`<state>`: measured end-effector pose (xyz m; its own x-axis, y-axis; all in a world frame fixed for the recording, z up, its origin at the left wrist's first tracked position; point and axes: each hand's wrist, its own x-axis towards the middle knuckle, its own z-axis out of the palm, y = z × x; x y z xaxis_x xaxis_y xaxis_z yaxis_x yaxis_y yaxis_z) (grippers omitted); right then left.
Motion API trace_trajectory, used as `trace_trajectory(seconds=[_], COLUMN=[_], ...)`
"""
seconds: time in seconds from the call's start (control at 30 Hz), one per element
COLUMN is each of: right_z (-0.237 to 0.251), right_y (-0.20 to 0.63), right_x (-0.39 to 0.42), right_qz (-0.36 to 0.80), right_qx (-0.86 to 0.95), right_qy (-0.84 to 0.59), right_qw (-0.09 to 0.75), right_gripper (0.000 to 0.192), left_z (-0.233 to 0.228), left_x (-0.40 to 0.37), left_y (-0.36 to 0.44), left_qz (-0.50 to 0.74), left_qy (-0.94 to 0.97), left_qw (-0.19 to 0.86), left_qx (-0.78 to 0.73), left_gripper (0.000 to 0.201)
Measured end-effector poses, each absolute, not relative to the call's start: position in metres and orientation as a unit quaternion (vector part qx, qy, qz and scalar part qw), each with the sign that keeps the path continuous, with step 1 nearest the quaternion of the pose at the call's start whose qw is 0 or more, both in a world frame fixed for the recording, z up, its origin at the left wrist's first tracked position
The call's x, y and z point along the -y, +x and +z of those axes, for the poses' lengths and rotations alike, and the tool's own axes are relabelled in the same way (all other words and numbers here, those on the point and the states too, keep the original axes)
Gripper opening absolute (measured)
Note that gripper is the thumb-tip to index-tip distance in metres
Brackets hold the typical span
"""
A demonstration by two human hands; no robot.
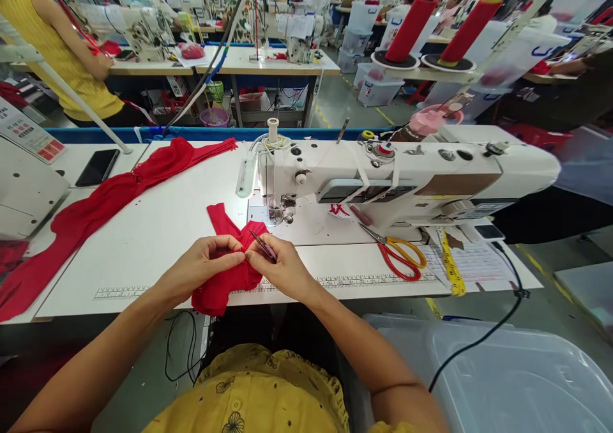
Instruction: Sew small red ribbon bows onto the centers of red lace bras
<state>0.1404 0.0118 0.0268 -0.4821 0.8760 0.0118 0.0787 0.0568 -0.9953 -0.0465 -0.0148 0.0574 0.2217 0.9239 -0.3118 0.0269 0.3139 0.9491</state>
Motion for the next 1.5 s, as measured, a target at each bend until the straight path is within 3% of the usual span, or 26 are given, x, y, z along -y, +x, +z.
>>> trace_trajectory(seconds=[0.23,0.4,0.47,0.57,0.67,0.73,0.8,1.0,1.13,1.23,1.3,1.4,1.5], right_z=[0.020,-0.001,-0.008,-0.014,-0.018,-0.022,-0.026,-0.040,-0.043,-0.036,-0.028,-0.019,-0.018], right_y=[0.142,0.164,0.174,0.186,0.193,0.199,0.206,0.233,0.245,0.246,0.241,0.224,0.200], right_x=[-0.013,-0.018,-0.020,-0.024,-0.030,-0.034,-0.039,-0.057,-0.065,-0.065,-0.063,-0.064,-0.070], right_qz=[0.559,0.473,0.447,0.421,0.380,0.332,0.272,0.075,-0.028,-0.085,-0.118,-0.084,0.040], right_qx=[0.652,0.677,0.687,0.693,0.712,0.740,0.771,0.844,0.853,0.857,0.863,0.884,0.907], right_qy=[-0.376,-0.450,-0.476,-0.501,-0.509,-0.506,-0.502,-0.493,-0.507,-0.496,-0.475,-0.426,-0.366], right_qw=[0.349,0.340,0.318,0.303,0.300,0.294,0.281,0.198,0.118,0.110,0.128,0.172,0.203], right_gripper=[0.030,0.027,0.027,0.025,0.024,0.023,0.022,0.020,0.030,0.050,0.050,0.027,0.025], left_z=[0.047,0.053,0.073,0.113,0.133,0.119,0.083,-0.024,-0.030,-0.027,-0.027,-0.028,-0.027], left_x=[0.019,-0.004,-0.030,-0.081,-0.121,-0.131,-0.128,-0.090,-0.077,-0.067,-0.061,-0.054,-0.053], left_y=[-0.048,-0.086,-0.114,-0.149,-0.156,-0.143,-0.118,-0.047,-0.038,-0.043,-0.045,-0.044,-0.042], left_qz=[0.361,0.380,0.410,0.430,0.336,0.292,0.285,0.202,0.176,0.174,0.172,0.168,0.173], left_qy=[0.407,0.386,0.418,0.504,0.613,0.676,0.747,0.884,0.902,0.904,0.906,0.907,0.907], left_qw=[0.681,0.636,0.522,0.233,-0.119,-0.210,-0.188,-0.074,-0.046,-0.059,-0.076,-0.092,-0.098], left_qx=[-0.491,-0.550,-0.620,-0.712,-0.705,-0.643,-0.570,-0.416,-0.392,-0.387,-0.380,-0.375,-0.371], left_gripper=[0.031,0.034,0.032,0.033,0.050,0.046,0.034,0.026,0.030,0.024,0.020,0.024,0.026])
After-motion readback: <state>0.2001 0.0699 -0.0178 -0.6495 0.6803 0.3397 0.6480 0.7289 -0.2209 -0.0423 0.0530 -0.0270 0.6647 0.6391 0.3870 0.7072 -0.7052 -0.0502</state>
